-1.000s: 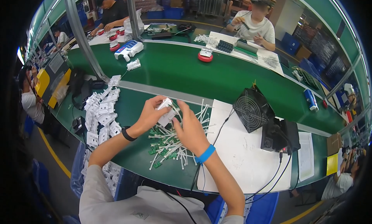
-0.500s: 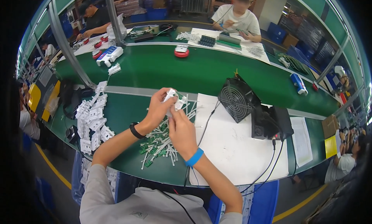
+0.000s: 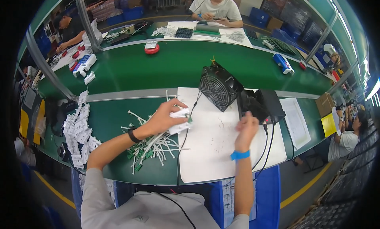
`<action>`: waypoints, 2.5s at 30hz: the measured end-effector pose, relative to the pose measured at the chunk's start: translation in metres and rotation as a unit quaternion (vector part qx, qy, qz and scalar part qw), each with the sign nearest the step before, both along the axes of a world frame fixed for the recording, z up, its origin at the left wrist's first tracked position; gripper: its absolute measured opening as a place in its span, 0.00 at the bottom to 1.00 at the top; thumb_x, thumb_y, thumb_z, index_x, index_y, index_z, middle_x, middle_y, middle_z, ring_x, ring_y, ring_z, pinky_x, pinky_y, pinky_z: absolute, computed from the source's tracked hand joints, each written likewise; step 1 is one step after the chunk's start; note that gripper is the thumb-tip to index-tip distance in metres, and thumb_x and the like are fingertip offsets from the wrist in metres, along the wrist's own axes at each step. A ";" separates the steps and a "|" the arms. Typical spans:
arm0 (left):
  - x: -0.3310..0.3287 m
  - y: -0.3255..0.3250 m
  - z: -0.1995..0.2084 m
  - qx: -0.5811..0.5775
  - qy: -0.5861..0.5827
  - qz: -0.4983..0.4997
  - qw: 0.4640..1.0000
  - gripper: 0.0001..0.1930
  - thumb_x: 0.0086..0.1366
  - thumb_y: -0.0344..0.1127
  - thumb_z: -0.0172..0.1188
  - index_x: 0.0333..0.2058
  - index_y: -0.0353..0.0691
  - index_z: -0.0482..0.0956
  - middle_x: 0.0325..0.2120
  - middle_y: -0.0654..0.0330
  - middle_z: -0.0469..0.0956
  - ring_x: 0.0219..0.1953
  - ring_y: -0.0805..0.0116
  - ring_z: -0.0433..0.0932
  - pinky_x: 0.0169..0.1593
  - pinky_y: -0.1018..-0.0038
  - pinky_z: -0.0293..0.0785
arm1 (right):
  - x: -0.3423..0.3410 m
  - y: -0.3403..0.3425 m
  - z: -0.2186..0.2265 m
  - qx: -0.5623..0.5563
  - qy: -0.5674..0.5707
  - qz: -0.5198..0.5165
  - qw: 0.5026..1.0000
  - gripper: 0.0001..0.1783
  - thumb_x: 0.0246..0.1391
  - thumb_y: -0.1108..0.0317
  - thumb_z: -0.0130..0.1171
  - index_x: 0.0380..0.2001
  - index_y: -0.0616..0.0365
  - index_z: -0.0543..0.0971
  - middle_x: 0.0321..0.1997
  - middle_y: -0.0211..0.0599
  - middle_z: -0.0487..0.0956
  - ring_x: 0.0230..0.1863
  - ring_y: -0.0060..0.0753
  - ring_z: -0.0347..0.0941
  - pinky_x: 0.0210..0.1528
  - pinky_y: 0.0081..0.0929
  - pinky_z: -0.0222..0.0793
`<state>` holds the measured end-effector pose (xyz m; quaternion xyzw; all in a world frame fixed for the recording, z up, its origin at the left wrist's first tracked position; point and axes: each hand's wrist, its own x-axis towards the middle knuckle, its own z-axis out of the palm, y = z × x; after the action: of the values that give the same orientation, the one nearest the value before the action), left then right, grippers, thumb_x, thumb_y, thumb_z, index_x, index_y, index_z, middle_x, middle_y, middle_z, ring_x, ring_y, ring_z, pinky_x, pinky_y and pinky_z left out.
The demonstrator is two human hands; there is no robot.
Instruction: Soldering wires onto small LED circuit boards and inserting them into plastic housings on an assembly line.
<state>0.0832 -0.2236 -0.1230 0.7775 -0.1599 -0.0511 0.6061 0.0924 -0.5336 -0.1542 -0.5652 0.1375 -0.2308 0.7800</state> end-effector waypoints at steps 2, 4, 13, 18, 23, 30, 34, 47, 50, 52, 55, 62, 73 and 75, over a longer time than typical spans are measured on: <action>-0.003 -0.020 -0.007 0.021 -0.030 -0.033 0.999 0.21 0.59 0.36 0.72 0.48 0.34 0.77 0.36 0.50 0.85 0.42 0.66 0.84 0.45 0.70 0.77 | 0.019 -0.030 0.000 -0.011 0.009 -0.025 1.000 0.17 0.65 0.59 0.66 0.32 0.55 0.69 0.21 0.25 0.66 0.17 0.15 0.59 0.16 0.18 0.54; -0.002 -0.042 -0.022 0.008 -0.027 -0.062 0.998 0.22 0.59 0.36 0.72 0.49 0.34 0.77 0.42 0.47 0.82 0.50 0.58 0.81 0.51 0.66 0.76 | 0.032 -0.024 0.012 -0.101 -0.003 -0.075 0.992 0.20 0.61 0.60 0.70 0.43 0.63 0.73 0.21 0.30 0.72 0.16 0.17 0.63 0.16 0.18 0.55; 0.009 -0.094 -0.045 0.051 -0.040 -0.077 0.995 0.22 0.58 0.35 0.72 0.49 0.34 0.78 0.39 0.47 0.83 0.44 0.55 0.82 0.49 0.64 0.77 | 0.061 -0.046 0.009 -0.288 0.027 -0.055 0.956 0.14 0.60 0.66 0.69 0.43 0.62 0.78 0.20 0.33 0.79 0.18 0.20 0.72 0.19 0.20 0.63; 0.025 -0.086 -0.047 0.176 -0.159 -0.045 0.970 0.22 0.62 0.43 0.69 0.49 0.36 0.81 0.41 0.48 0.82 0.46 0.49 0.79 0.52 0.61 0.75 | 0.057 -0.047 0.004 -0.353 -0.023 -0.083 0.932 0.08 0.62 0.70 0.65 0.40 0.64 0.80 0.24 0.35 0.80 0.23 0.22 0.74 0.28 0.23 0.70; 0.035 -0.080 -0.054 0.202 -0.234 -0.013 0.951 0.19 0.64 0.41 0.65 0.49 0.37 0.82 0.45 0.49 0.77 0.50 0.49 0.72 0.56 0.60 0.70 | 0.052 -0.037 -0.013 -0.399 -0.065 -0.188 0.895 0.07 0.64 0.70 0.63 0.38 0.65 0.79 0.28 0.34 0.79 0.28 0.23 0.73 0.34 0.23 0.70; -0.005 -0.077 -0.033 0.315 -0.274 -0.023 0.909 0.29 0.61 0.40 0.69 0.58 0.36 0.74 0.46 0.52 0.76 0.52 0.52 0.72 0.53 0.60 0.71 | 0.047 -0.033 -0.020 -0.396 -0.072 -0.182 0.897 0.06 0.66 0.72 0.60 0.39 0.64 0.74 0.33 0.36 0.78 0.32 0.21 0.73 0.34 0.21 0.70; 0.003 -0.071 -0.043 0.314 -0.298 -0.032 0.901 0.31 0.58 0.36 0.70 0.59 0.36 0.71 0.47 0.52 0.76 0.51 0.53 0.73 0.54 0.62 0.71 | 0.051 -0.028 -0.021 -0.379 -0.105 -0.195 0.898 0.10 0.68 0.67 0.59 0.36 0.64 0.76 0.28 0.30 0.75 0.28 0.18 0.68 0.32 0.20 0.66; 0.023 -0.047 -0.049 0.319 -0.349 -0.091 0.877 0.25 0.61 0.32 0.66 0.58 0.42 0.77 0.56 0.54 0.75 0.56 0.54 0.72 0.58 0.63 0.73 | -0.013 -0.027 -0.009 -0.371 -0.224 -0.257 0.864 0.07 0.64 0.75 0.58 0.31 0.61 0.72 0.29 0.32 0.71 0.29 0.23 0.66 0.34 0.20 0.64; 0.022 -0.047 -0.048 0.324 -0.359 -0.097 0.870 0.24 0.62 0.32 0.66 0.58 0.41 0.77 0.55 0.53 0.74 0.56 0.55 0.72 0.58 0.64 0.73 | -0.018 -0.009 -0.017 -0.328 -0.164 -0.125 0.922 0.05 0.64 0.75 0.59 0.34 0.60 0.73 0.30 0.29 0.73 0.28 0.18 0.68 0.31 0.18 0.63; 0.022 -0.045 -0.047 0.324 -0.370 -0.100 0.865 0.24 0.62 0.32 0.65 0.57 0.39 0.77 0.54 0.52 0.75 0.55 0.56 0.72 0.58 0.64 0.74 | -0.020 0.001 -0.014 -0.282 -0.138 -0.026 0.949 0.05 0.65 0.74 0.59 0.34 0.59 0.73 0.28 0.28 0.73 0.26 0.14 0.68 0.29 0.15 0.61; 0.022 -0.046 -0.048 0.336 -0.356 -0.096 0.867 0.26 0.62 0.32 0.66 0.59 0.41 0.76 0.57 0.53 0.74 0.56 0.55 0.72 0.59 0.63 0.74 | -0.017 0.006 -0.019 -0.263 -0.122 0.010 0.957 0.06 0.65 0.74 0.60 0.35 0.58 0.73 0.25 0.25 0.72 0.25 0.13 0.67 0.27 0.14 0.58; 0.021 -0.043 -0.047 0.325 -0.366 -0.088 0.868 0.25 0.60 0.31 0.66 0.58 0.40 0.77 0.54 0.52 0.75 0.55 0.54 0.72 0.58 0.63 0.73 | -0.012 0.018 -0.018 -0.234 -0.081 0.079 0.965 0.05 0.66 0.74 0.59 0.35 0.58 0.73 0.26 0.25 0.72 0.25 0.13 0.67 0.28 0.16 0.59; 0.023 -0.050 -0.057 0.324 -0.378 -0.094 0.863 0.27 0.59 0.33 0.68 0.58 0.39 0.76 0.55 0.50 0.74 0.57 0.52 0.71 0.61 0.60 0.69 | -0.007 0.007 -0.027 -0.271 -0.088 0.033 0.958 0.08 0.72 0.69 0.54 0.34 0.55 0.71 0.24 0.21 0.64 0.21 0.13 0.58 0.23 0.17 0.51; 0.022 -0.045 -0.059 0.332 -0.380 -0.086 0.859 0.26 0.59 0.33 0.67 0.58 0.39 0.76 0.55 0.50 0.74 0.57 0.52 0.71 0.61 0.60 0.70 | -0.005 0.012 -0.027 -0.267 -0.095 0.043 0.958 0.09 0.72 0.68 0.54 0.34 0.55 0.71 0.23 0.22 0.64 0.22 0.12 0.58 0.23 0.16 0.51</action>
<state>0.1052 -0.2685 -0.1816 0.8748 -0.4177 0.1463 0.1971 0.0871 -0.5211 -0.1809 -0.7335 -0.0283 -0.2776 0.6198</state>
